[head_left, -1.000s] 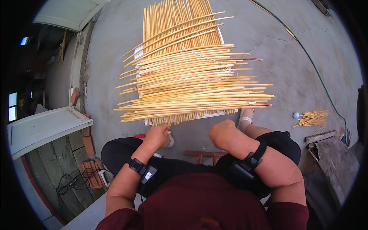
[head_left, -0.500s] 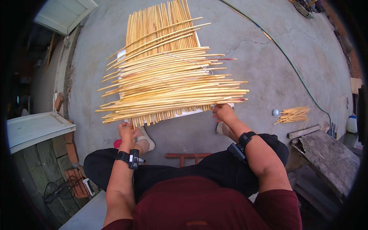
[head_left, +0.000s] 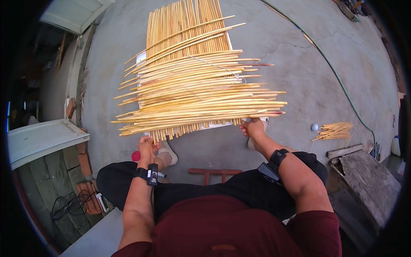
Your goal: The person weaves together thin wooden sticks using a white string and a needle, aligning them horizontally and securing them one by one.
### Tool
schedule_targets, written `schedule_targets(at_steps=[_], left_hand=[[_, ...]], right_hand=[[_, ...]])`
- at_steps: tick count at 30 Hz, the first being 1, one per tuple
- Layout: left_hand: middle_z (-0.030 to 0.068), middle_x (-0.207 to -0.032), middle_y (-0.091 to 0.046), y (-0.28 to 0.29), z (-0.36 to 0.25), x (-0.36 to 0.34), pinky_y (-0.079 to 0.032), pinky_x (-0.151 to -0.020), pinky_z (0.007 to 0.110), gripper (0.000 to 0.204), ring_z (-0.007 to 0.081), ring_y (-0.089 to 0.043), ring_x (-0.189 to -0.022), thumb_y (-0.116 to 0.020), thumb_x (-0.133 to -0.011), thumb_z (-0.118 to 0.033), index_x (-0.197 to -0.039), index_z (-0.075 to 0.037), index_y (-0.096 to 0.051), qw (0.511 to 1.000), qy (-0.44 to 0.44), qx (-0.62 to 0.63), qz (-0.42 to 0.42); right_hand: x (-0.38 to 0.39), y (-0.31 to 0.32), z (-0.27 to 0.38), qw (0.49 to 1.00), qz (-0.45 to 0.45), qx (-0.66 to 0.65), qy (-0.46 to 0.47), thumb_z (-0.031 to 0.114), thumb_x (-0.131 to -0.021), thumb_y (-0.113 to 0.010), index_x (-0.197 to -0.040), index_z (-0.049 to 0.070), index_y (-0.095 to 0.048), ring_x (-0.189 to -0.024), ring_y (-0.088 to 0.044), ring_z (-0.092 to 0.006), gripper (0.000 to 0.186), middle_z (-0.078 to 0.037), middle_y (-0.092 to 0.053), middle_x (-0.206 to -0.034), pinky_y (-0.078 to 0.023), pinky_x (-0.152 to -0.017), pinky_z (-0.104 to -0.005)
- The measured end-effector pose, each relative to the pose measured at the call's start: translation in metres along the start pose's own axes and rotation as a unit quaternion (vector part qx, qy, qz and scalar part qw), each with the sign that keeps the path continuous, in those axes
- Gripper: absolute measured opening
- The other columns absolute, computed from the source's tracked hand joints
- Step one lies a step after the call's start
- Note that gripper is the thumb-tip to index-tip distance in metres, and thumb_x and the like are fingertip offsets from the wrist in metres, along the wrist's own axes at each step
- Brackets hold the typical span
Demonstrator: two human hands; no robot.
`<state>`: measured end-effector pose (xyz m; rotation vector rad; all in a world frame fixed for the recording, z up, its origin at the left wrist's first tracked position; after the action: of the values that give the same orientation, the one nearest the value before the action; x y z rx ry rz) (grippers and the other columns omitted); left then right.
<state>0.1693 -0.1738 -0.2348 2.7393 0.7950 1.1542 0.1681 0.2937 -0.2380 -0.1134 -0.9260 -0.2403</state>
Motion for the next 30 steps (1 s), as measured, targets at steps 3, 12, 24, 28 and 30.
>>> schedule_targets(at_steps=[3,12,24,28,30], left_hand=[[0.0055,-0.070,-0.060,0.005,0.006,0.002,-0.049,-0.044,0.027,0.011,0.0141,-0.057,-0.050,-0.060,-0.093,-0.014,-0.088,-0.010,-0.050,1.000,0.010,0.000,-0.004],[0.0050,-0.069,-0.058,0.003,0.002,0.004,-0.049,-0.045,0.027,0.010,0.0142,-0.057,-0.051,-0.059,-0.094,-0.013,-0.089,-0.009,-0.051,1.000,0.001,0.017,0.016],[0.0050,-0.074,-0.060,0.003,0.010,0.021,-0.049,-0.047,0.026,0.008,0.0136,-0.057,-0.052,-0.058,-0.095,-0.015,-0.098,-0.008,-0.055,0.999,0.011,0.022,0.021],[0.0054,-0.089,-0.063,0.005,0.017,0.013,-0.053,-0.058,0.030,0.015,0.0165,-0.062,-0.066,-0.054,-0.097,-0.019,-0.108,-0.009,-0.056,0.996,0.071,-0.016,0.045],[0.0080,-0.102,-0.065,-0.005,0.012,0.006,-0.055,-0.070,0.037,0.025,0.0219,-0.066,-0.079,-0.056,-0.097,-0.025,-0.116,-0.008,-0.055,0.990,0.111,-0.003,0.089]], right_hand=[[-0.001,0.000,-0.003,1.000,-0.006,0.022,0.013,0.004,-0.090,-0.056,-0.117,-0.005,-0.050,-0.051,-0.050,-0.0082,0.029,-0.007,-0.062,-0.074,-0.042,-0.044,-0.0223],[-0.006,0.001,-0.019,0.998,0.050,-0.024,0.014,0.005,-0.091,-0.055,-0.108,-0.001,-0.057,-0.057,-0.051,-0.0085,0.018,-0.005,-0.060,-0.077,-0.044,-0.050,-0.0222],[-0.008,-0.005,-0.029,0.993,0.079,0.067,0.064,0.007,-0.093,-0.053,-0.105,0.000,-0.056,-0.065,-0.060,-0.0135,0.015,-0.007,-0.063,-0.083,-0.047,-0.053,-0.0256],[0.001,-0.007,-0.012,0.994,0.072,0.066,0.047,0.014,-0.093,-0.055,-0.109,0.000,-0.059,-0.077,-0.067,-0.0183,0.022,-0.009,-0.065,-0.096,-0.052,-0.061,-0.0286],[0.000,-0.005,-0.012,0.996,0.068,0.043,0.031,0.022,-0.092,-0.058,-0.105,0.002,-0.062,-0.075,-0.068,-0.0180,0.024,-0.010,-0.067,-0.095,-0.054,-0.060,-0.0277]])
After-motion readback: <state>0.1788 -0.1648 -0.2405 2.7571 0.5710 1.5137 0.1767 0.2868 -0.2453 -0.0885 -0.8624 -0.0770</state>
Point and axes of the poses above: each hand's wrist, its own x-axis away from the middle knuckle, its own y-axis out of the back of the hand, z = x × y, the point moved 6 cm from there along -x, towards the middle knuckle
